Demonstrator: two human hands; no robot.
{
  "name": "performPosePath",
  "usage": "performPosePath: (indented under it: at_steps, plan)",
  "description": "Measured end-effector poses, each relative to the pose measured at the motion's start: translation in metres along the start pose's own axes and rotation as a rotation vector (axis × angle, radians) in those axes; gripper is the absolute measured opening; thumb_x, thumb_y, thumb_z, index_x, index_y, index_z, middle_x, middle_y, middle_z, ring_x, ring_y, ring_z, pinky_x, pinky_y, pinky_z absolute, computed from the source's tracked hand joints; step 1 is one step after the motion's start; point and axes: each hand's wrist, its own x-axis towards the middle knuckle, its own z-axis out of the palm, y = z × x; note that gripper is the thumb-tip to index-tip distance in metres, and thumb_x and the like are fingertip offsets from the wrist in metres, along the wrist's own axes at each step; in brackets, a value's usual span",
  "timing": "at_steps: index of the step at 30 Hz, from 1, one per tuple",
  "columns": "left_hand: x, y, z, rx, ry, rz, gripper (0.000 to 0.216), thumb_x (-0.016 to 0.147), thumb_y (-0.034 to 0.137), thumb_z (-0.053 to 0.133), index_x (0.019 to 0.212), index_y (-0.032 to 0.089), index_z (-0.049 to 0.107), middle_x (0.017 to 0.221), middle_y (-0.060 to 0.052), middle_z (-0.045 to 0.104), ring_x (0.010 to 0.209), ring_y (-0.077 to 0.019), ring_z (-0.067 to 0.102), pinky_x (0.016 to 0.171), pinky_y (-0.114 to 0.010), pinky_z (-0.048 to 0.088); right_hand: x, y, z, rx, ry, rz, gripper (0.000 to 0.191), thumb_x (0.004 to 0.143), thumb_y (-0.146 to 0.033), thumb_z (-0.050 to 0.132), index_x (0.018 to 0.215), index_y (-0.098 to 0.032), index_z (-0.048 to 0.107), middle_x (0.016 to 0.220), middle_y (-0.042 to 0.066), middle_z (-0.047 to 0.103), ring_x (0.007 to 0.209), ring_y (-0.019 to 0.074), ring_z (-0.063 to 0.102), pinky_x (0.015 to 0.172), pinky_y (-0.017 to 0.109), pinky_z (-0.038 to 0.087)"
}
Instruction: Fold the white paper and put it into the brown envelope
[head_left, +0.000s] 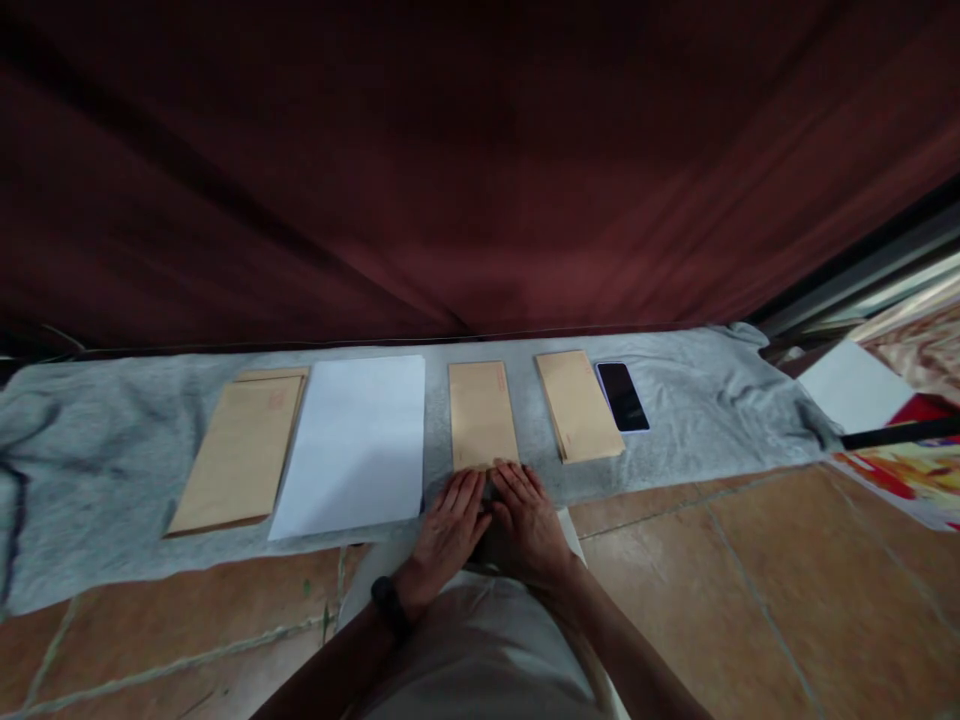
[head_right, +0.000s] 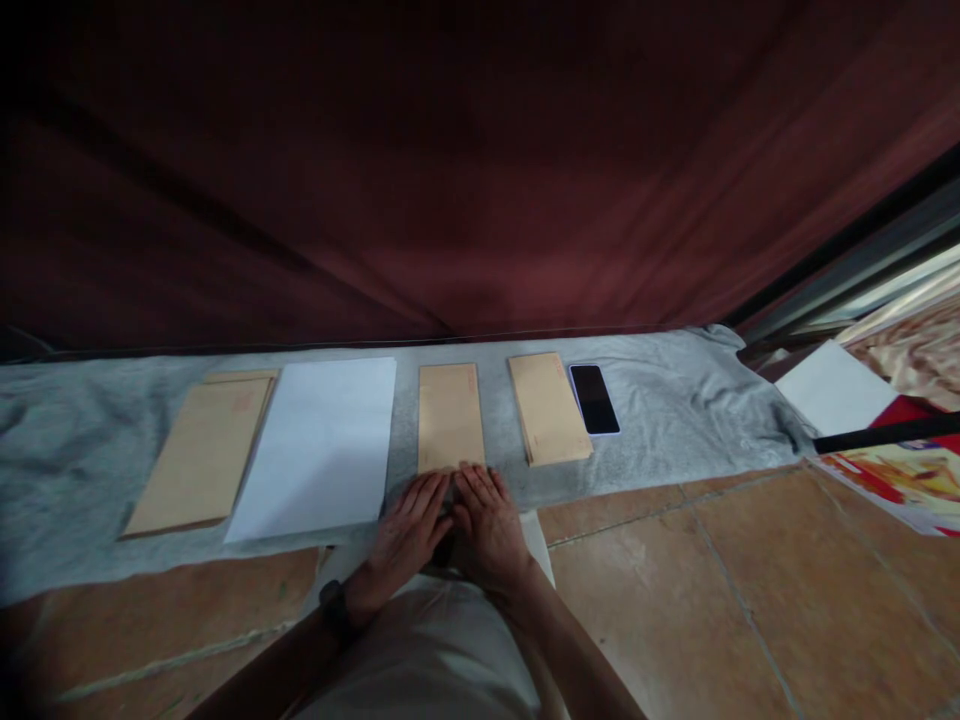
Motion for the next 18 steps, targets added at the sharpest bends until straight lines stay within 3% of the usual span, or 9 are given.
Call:
performPosePath:
  at_steps: [6, 10, 15, 18]
  plan:
    - [-0.014, -0.011, -0.012, 0.019, 0.025, -0.061, 0.056, 0.102, 0.041, 0.046, 0.148, 0.01, 0.046, 0.143, -0.018, 0.059, 0.134, -0.031, 0.054, 0.112, -0.046, 0.044, -0.007, 0.008, -0.007, 0.009, 0.004, 0.055, 0.052, 0.103, -0.023, 0.041, 0.155, -0.017, 0.039, 0.155, 0.011, 0.048, 0.145, 0.0242, 0.043, 0.122, 0.051, 0.036]
    - [-0.013, -0.004, -0.013, 0.022, 0.017, -0.069, 0.06, 0.1, 0.042, 0.046, 0.15, 0.01, 0.043, 0.146, -0.02, 0.056, 0.141, -0.0327, 0.047, 0.115, -0.049, 0.041, -0.008, 0.004, -0.005, 0.002, 0.035, 0.073, 0.053, 0.103, -0.023, 0.043, 0.156, -0.019, 0.038, 0.156, 0.011, 0.048, 0.145, 0.0253, 0.044, 0.121, 0.053, 0.036]
    - [-0.001, 0.013, -0.007, 0.01, -0.061, -0.039, 0.061, 0.094, 0.023, 0.047, 0.153, 0.008, 0.038, 0.15, -0.018, 0.052, 0.142, -0.0304, 0.046, 0.117, -0.048, 0.038, -0.001, -0.01, 0.006, 0.003, 0.022, 0.047, 0.053, 0.104, -0.026, 0.044, 0.155, -0.017, 0.039, 0.156, 0.011, 0.048, 0.147, 0.0227, 0.041, 0.123, 0.048, 0.035]
    - [0.002, 0.012, -0.006, 0.028, -0.068, -0.041, 0.06, 0.094, 0.023, 0.047, 0.152, 0.009, 0.04, 0.148, -0.018, 0.055, 0.138, -0.0302, 0.049, 0.116, -0.047, 0.038, 0.0, -0.011, 0.01, 0.006, 0.03, 0.065, 0.051, 0.104, -0.026, 0.043, 0.154, -0.016, 0.041, 0.156, 0.01, 0.048, 0.147, 0.022, 0.04, 0.124, 0.047, 0.034]
